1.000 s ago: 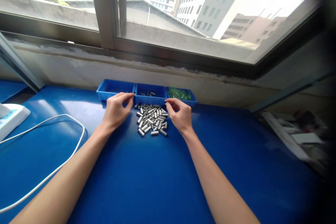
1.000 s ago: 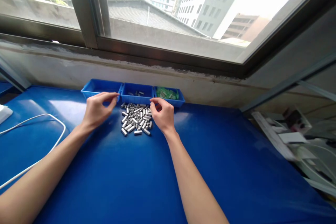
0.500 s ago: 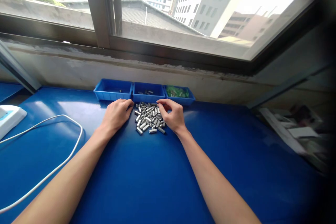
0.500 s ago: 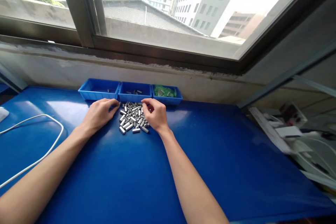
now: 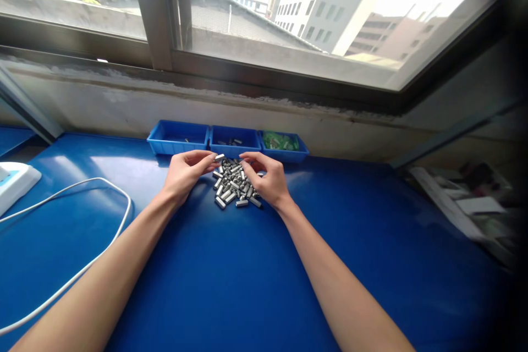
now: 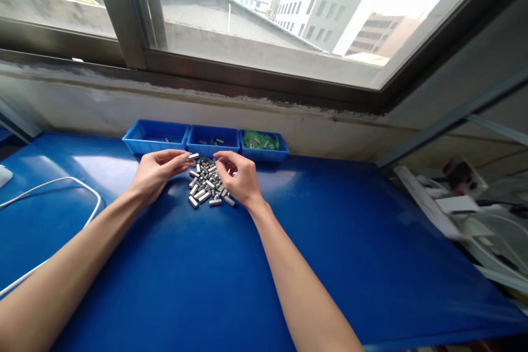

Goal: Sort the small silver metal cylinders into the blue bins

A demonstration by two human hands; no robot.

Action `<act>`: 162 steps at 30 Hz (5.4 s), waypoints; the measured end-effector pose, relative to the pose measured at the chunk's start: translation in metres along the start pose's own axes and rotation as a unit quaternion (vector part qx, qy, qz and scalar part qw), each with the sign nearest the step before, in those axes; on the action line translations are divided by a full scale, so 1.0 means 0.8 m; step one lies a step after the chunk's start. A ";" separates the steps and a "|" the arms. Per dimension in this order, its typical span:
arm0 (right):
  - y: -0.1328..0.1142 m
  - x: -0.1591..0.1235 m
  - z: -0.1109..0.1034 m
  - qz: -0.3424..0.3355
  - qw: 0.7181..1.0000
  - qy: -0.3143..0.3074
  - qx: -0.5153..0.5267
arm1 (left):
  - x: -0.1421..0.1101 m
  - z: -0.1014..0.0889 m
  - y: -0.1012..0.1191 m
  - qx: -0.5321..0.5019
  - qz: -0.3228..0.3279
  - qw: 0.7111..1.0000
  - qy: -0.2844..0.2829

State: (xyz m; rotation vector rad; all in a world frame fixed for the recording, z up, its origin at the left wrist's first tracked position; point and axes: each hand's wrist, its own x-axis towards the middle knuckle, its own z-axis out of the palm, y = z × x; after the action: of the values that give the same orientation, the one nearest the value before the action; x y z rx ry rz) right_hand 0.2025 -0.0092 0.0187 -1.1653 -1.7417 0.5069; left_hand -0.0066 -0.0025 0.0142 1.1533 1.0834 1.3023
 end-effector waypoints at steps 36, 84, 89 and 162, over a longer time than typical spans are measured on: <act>0.003 0.025 0.028 -0.028 0.991 0.105 -0.073 | 0.018 -0.034 -0.019 0.522 0.279 0.801 -0.088; 0.015 0.006 0.028 0.017 0.995 0.100 -0.003 | 0.012 -0.039 -0.011 0.502 0.262 0.811 -0.144; 0.013 0.006 0.027 0.022 0.995 0.093 -0.007 | 0.012 -0.040 -0.010 0.498 0.251 0.823 -0.107; -0.056 0.069 0.004 0.027 0.881 -0.360 -0.304 | 0.007 -0.012 -0.018 0.349 0.264 0.899 0.010</act>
State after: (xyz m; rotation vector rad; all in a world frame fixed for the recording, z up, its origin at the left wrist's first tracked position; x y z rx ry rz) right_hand 0.1725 0.0190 0.0765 -1.5875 -2.6463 0.4701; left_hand -0.0144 0.0036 -0.0009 2.0892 1.3608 1.3549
